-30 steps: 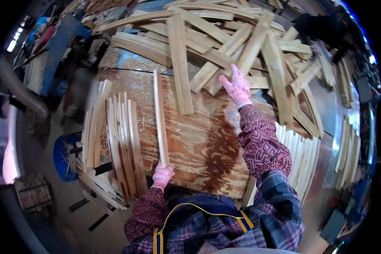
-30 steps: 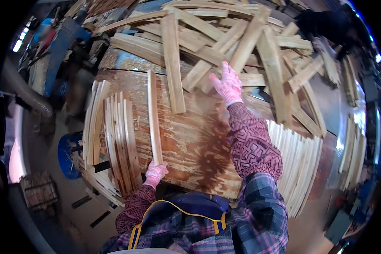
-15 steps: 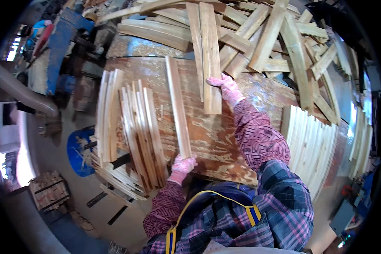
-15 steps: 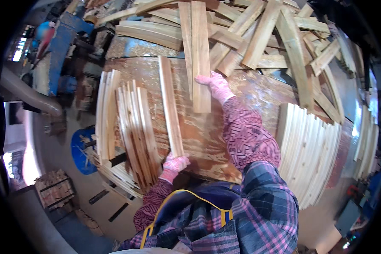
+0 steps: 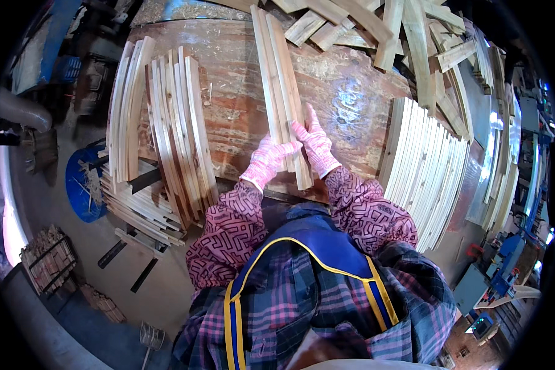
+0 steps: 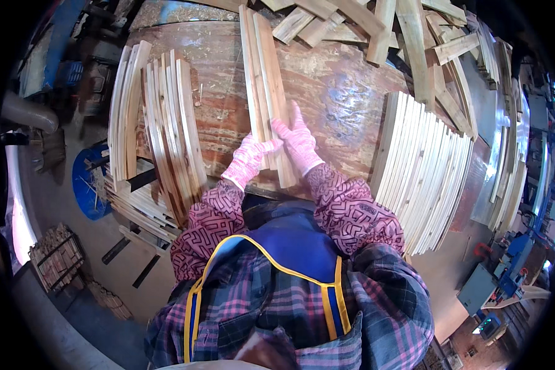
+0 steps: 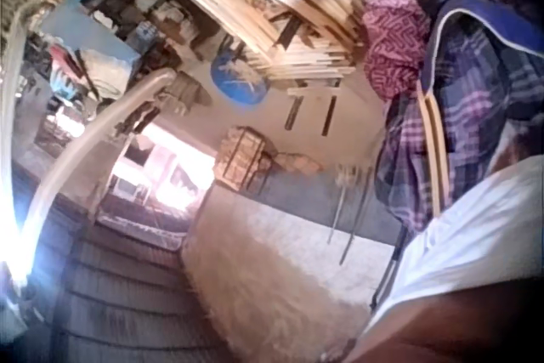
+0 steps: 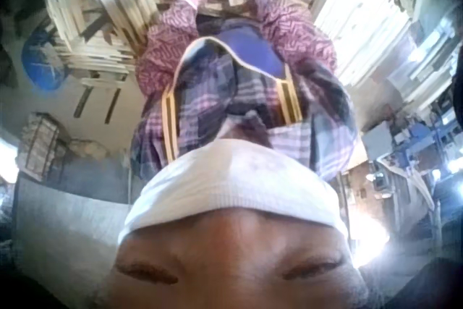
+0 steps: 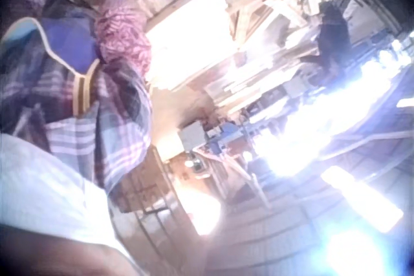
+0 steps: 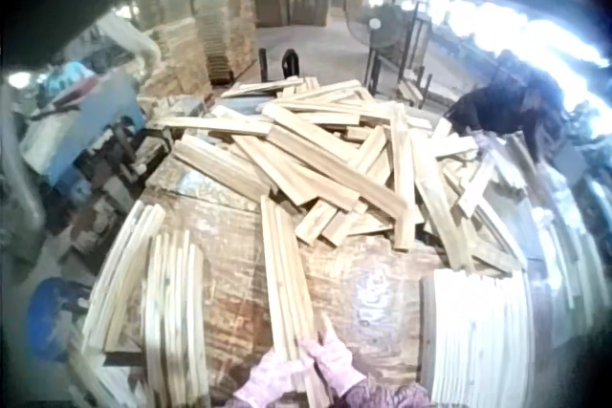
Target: The person sorts and stacks thin wooden planks on a workbench. They pick up individual planks from a disorganized pile, inspect them, and place them into a neat, aligned stack.
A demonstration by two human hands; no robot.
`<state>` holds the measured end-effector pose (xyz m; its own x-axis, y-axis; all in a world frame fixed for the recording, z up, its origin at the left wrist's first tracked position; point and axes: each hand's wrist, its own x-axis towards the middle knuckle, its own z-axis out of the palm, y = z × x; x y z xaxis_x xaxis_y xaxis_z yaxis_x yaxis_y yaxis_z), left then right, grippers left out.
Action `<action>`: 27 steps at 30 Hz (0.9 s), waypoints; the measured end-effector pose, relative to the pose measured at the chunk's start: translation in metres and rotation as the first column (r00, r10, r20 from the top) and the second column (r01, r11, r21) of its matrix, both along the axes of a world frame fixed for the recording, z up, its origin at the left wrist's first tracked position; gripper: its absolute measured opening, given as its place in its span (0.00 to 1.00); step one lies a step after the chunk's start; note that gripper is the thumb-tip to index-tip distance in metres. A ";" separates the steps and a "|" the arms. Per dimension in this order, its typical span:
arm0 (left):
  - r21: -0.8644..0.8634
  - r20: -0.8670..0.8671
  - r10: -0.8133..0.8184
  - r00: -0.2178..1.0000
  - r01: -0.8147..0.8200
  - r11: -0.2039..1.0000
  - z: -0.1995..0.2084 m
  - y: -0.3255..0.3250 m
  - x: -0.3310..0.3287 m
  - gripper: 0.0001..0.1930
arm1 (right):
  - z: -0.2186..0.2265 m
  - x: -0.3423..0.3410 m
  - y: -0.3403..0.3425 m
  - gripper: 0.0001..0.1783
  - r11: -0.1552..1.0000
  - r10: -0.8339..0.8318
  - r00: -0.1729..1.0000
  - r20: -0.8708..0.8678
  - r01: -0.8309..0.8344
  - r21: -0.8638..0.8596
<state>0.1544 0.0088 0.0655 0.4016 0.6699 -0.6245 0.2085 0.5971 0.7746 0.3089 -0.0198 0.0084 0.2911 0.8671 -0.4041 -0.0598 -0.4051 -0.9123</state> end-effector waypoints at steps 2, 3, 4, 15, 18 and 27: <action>-0.130 0.261 0.192 0.946 -0.163 0.978 -0.022 -0.009 -0.006 0.29 | 0.006 0.008 0.012 0.56 0.968 0.235 0.969 0.079 -0.227 -0.107; -0.160 0.259 0.185 0.948 -0.147 0.976 -0.023 -0.008 -0.012 0.29 | 0.012 0.013 0.018 0.57 0.942 0.305 0.952 0.030 -0.297 -0.158; -0.197 0.260 0.176 0.949 -0.127 0.972 -0.024 -0.011 -0.015 0.29 | 0.008 0.016 0.014 0.50 0.958 0.254 0.949 -0.185 -0.273 -0.088; -0.277 0.338 0.379 0.862 -0.294 0.915 -0.035 -0.085 -0.110 0.26 | 0.027 0.023 -0.019 0.37 0.964 -0.035 0.581 -0.813 -0.195 -0.181; -0.218 0.143 0.222 0.965 -0.188 0.958 -0.042 -0.086 -0.095 0.34 | -0.039 0.019 -0.024 0.35 0.699 0.674 0.672 0.306 -0.714 0.030; 0.128 -0.775 0.004 0.632 0.152 0.980 -0.085 -0.074 -0.060 0.51 | 0.030 0.133 0.099 0.32 0.985 0.144 0.513 0.846 -0.152 -0.075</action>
<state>0.0944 -0.0649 -0.0190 -0.1191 0.7822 -0.6115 0.8114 0.4317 0.3941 0.4424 0.0794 0.0382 0.3585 0.9330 -0.0322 0.8018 -0.3254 -0.5012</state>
